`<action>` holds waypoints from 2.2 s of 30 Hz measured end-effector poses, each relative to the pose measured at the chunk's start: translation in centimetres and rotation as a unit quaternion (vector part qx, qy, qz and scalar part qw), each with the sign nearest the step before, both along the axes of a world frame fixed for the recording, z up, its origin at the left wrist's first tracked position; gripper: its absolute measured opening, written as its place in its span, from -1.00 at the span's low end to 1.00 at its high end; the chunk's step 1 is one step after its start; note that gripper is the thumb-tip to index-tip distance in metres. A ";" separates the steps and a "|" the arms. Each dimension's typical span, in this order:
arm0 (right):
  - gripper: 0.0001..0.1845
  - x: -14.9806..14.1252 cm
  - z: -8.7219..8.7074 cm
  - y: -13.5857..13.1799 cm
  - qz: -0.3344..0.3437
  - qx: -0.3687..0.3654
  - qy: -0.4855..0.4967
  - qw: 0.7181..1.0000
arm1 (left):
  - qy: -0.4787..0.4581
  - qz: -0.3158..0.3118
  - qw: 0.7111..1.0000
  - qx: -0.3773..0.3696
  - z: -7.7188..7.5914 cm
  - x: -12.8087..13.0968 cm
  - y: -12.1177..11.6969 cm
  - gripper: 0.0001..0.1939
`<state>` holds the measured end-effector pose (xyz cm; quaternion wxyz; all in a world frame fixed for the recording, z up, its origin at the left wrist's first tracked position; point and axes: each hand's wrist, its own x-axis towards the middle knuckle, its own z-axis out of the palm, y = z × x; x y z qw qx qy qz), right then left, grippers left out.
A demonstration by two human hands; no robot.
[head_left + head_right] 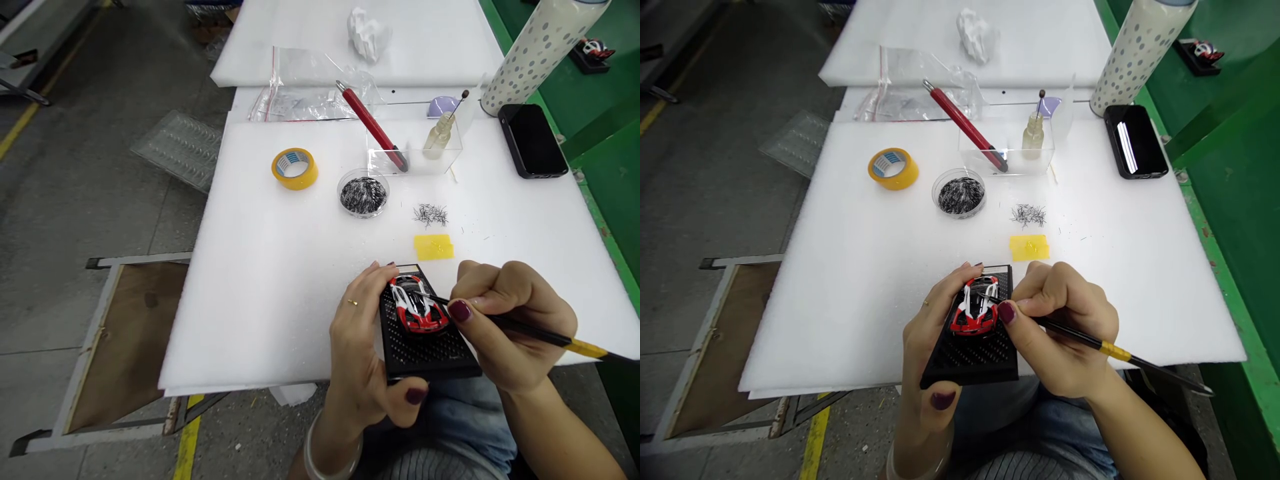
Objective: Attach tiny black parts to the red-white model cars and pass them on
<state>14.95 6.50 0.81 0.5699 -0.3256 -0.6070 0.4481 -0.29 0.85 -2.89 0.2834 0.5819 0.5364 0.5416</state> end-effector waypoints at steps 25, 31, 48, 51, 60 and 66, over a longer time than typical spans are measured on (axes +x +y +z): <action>-0.69 3.3 -3.6 -1.5 -0.165 -0.151 0.141 0.964 | 0.004 0.004 0.999 -0.051 0.1 0.0 0.5 0.02; -0.65 3.3 -3.9 -1.4 -0.163 -0.151 0.138 0.965 | -0.002 0.007 0.999 -0.053 0.2 0.1 0.7 0.04; -0.66 4.2 -3.7 -3.1 -0.179 -0.127 0.038 0.975 | 0.114 -0.004 0.993 -0.030 0.0 -0.4 -0.1 0.00; -0.72 4.6 -1.9 -4.2 -0.155 -0.081 -0.099 0.980 | 0.155 0.041 0.987 -0.001 -0.7 1.0 -0.2 -0.07; -0.70 6.4 0.9 -3.8 -0.092 -0.090 -0.370 0.920 | 0.245 0.159 0.955 0.053 -2.1 6.9 -1.5 -0.13; -0.60 7.7 0.5 -2.5 -0.050 -0.173 -0.265 0.947 | 0.280 0.123 0.946 0.104 -1.3 5.5 -1.0 0.08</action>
